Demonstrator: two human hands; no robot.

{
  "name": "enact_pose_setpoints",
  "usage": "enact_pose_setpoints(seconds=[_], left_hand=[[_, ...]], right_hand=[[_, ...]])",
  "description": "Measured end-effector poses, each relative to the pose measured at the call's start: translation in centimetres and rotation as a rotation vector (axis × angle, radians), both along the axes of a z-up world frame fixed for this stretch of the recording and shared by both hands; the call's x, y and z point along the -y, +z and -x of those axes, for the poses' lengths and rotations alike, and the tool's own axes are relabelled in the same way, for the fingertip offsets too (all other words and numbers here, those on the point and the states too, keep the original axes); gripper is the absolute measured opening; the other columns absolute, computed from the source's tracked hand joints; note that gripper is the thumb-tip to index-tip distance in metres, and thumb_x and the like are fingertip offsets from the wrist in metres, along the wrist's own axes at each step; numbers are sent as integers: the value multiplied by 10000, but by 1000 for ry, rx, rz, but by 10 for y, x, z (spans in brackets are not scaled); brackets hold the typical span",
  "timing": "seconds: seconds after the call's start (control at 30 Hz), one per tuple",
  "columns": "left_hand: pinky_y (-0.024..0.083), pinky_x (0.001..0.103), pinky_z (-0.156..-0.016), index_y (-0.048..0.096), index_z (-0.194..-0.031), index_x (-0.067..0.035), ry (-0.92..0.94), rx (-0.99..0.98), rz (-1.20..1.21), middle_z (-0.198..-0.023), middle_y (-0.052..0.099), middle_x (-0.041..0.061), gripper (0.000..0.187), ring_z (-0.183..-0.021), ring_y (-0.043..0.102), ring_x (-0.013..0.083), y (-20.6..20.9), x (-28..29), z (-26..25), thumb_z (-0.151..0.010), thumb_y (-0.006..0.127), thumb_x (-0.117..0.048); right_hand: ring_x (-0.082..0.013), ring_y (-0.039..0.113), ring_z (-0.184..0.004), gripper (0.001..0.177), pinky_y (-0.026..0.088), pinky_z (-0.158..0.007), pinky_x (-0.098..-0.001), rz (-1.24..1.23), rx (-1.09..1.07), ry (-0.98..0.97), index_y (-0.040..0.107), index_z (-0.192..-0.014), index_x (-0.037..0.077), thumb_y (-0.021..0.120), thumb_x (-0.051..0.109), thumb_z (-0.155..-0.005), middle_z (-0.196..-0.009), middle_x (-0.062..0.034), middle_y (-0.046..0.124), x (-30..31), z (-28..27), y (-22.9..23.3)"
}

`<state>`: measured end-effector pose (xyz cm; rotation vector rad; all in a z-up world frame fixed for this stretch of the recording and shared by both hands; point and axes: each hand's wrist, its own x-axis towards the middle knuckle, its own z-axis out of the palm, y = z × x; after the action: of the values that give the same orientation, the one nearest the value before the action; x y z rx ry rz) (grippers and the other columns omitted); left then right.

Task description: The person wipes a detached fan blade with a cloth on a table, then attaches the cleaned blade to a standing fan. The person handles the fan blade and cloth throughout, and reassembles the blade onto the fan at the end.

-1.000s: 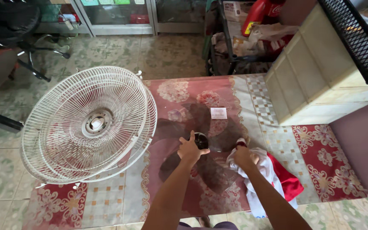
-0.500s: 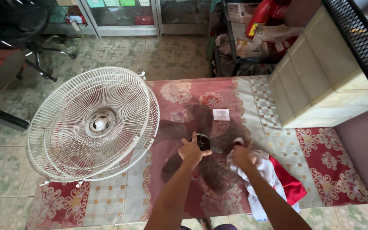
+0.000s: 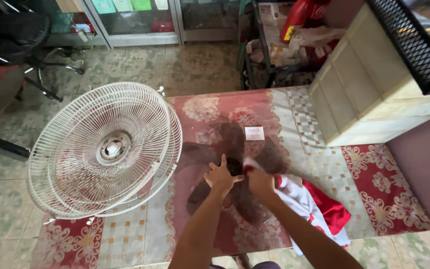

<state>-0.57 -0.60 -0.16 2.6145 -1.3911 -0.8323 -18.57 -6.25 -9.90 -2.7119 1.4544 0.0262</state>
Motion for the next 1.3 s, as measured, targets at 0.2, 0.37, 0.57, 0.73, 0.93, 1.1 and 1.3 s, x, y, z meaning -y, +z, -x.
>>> enact_pose_setpoints(seconds=[0.2,0.37,0.57,0.73,0.93,1.1,1.3], left_hand=[[388,487,-1100,154,-1654,-356,-26,47,-43,-1420,489,178,1307,-1305,503,347,-3,1,0,-612,788,-826],[375,495,-1092,173,-1651,-361,-34,57,-39,-1403,509,164,1294,-1316,489,335,-5,1,0,-607,780,-828],[327,527,-1104,160,-1647,-354,-52,108,-43,-1409,490,186,1293,-1323,458,387,-3,2,2,-620,751,-870],[347,492,-1104,195,-1657,-322,-86,101,-61,-1393,544,185,1297,-1340,481,347,-8,4,-2,-609,714,-883],[250,485,-1202,157,-1678,-183,-163,127,34,-1421,543,223,1343,-1386,449,356,-29,1,-4,-661,715,-858],[232,505,-1179,141,-1618,-126,-274,235,184,-1541,381,233,1432,-1462,307,413,-36,2,-16,-543,941,-628],[232,547,-1203,140,-1634,-311,-691,259,255,-1565,352,233,1432,-1488,266,429,-40,10,-36,-506,1014,-435]], right_hand=[[-297,740,-898,230,592,-696,-488,-74,-68,-5,667,-1101,184,504,205,-940,-1073,-46,712,-16,6,-3],[-351,726,-913,225,587,-725,-494,-49,-53,-114,668,-1109,185,518,199,-943,-1089,-83,708,20,-10,4],[-320,739,-881,219,576,-771,-509,-50,-36,17,710,-1070,167,557,241,-932,-1021,-93,732,-1,38,-21],[-336,723,-880,206,570,-801,-488,-79,152,-45,764,-1017,129,627,172,-869,-945,-134,757,84,67,-25],[-313,707,-888,289,581,-812,-455,-987,1285,-603,701,-1148,92,572,98,-888,-976,-144,741,109,101,15],[-305,717,-906,346,595,-862,-439,-1228,1599,-744,651,-1212,47,526,101,-894,-1039,-160,730,82,144,56],[-305,713,-938,366,556,-913,-451,-1292,1728,-723,661,-1213,29,562,162,-887,-1074,-155,733,54,165,93]])
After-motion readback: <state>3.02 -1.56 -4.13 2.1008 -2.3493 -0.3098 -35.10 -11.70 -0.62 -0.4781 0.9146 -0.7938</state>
